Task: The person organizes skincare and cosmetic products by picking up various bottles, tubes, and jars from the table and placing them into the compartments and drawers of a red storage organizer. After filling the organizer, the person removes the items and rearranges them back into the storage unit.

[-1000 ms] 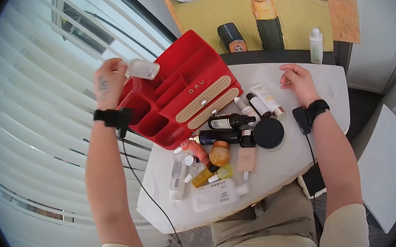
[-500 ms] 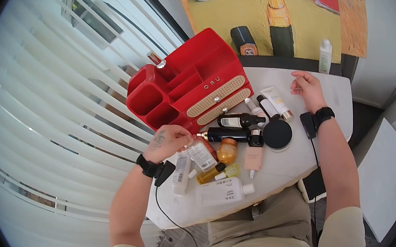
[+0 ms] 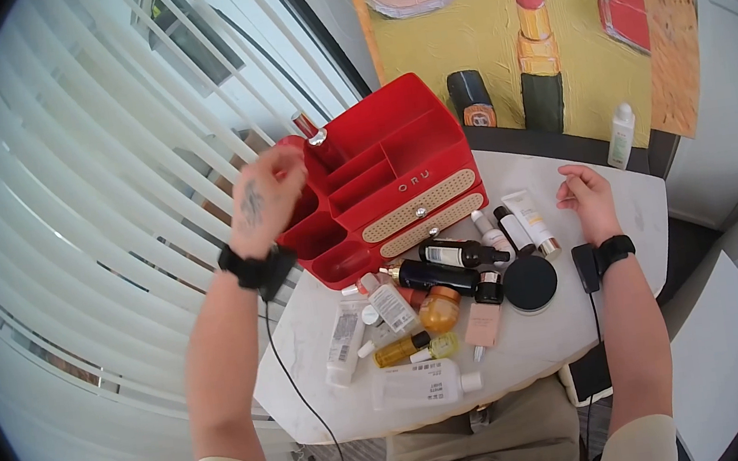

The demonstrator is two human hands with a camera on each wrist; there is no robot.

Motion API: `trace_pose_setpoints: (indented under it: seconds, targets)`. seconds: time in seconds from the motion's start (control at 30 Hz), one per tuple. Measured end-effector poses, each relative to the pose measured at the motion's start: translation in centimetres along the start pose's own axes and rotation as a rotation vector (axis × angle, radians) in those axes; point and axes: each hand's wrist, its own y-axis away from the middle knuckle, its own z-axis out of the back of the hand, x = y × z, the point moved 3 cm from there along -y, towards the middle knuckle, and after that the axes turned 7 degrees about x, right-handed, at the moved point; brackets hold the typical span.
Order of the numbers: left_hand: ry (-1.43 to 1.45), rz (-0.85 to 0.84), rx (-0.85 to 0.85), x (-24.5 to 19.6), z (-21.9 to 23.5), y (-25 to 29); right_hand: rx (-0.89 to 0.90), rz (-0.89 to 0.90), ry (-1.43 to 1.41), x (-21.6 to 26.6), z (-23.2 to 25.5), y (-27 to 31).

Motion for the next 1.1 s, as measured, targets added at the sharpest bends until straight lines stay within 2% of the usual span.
trace_pose_setpoints:
  seconds: [0.07, 0.13, 0.17, 0.27, 0.3, 0.37, 0.43, 0.5, 0.67, 0.73, 0.87, 0.9, 1.0, 1.03, 1.1]
  targets:
    - [-0.104, -0.026, -0.015, 0.5, 0.8, -3.1, 0.000, -0.003, -0.006, -0.1, 0.1, 0.0]
    - [-0.353, -0.060, -0.013, 1.5, 0.6, -5.8, 0.000, 0.006, -0.007, -0.1, 0.2, -0.1]
    - [-0.351, -0.063, -0.013, 1.9, 0.6, -6.7, -0.001, 0.005, -0.007, -0.1, 0.1, 0.0]
    - [-0.318, 0.086, 0.169, 3.1, -0.3, -9.1, -0.014, -0.002, -0.012, 0.1, 0.0, 0.0]
    - [-0.315, 0.078, 0.174, 3.0, -0.4, -9.6, -0.022, -0.013, -0.016, 0.1, -0.1, 0.1]
    - [-0.233, 0.206, 0.325, 3.4, -1.4, -10.1, -0.020, -0.008, -0.020, 0.2, -0.2, 0.2]
    - [-0.252, 0.154, 0.288, 4.1, -2.3, -10.6, -0.016, -0.011, -0.020, 0.3, 0.0, 0.3]
    - [-0.345, 0.072, 0.182, 4.2, -2.5, -10.7, 0.012, -0.024, -0.001, 0.1, 0.0, 0.0]
    - [-0.371, 0.008, 0.162, 3.1, -1.9, -10.0, 0.009, -0.030, 0.000, 0.1, 0.1, -0.1]
    - [-0.326, -0.026, 0.039, 2.3, -0.5, -9.3, 0.000, -0.008, -0.010, 0.1, 0.1, 0.0]
    - [-0.171, -0.028, -0.068, -0.4, 2.5, -6.4, -0.005, -0.015, 0.007, -0.1, 0.1, -0.1]
    - [-0.170, -0.019, -0.064, -1.3, 3.1, -5.3, -0.007, -0.005, 0.011, -0.1, 0.1, -0.1]
    - [0.245, 0.171, 0.011, -3.2, 3.9, -1.4, 0.011, 0.003, 0.018, -0.3, 0.3, -0.2]
    - [0.249, 0.187, 0.017, -3.0, 3.5, -0.3, 0.024, 0.014, 0.013, -0.4, 0.4, -0.3]
    - [0.483, 0.246, 0.101, -2.0, 2.0, 2.1, 0.026, -0.004, 0.026, -0.6, 0.6, -0.5]
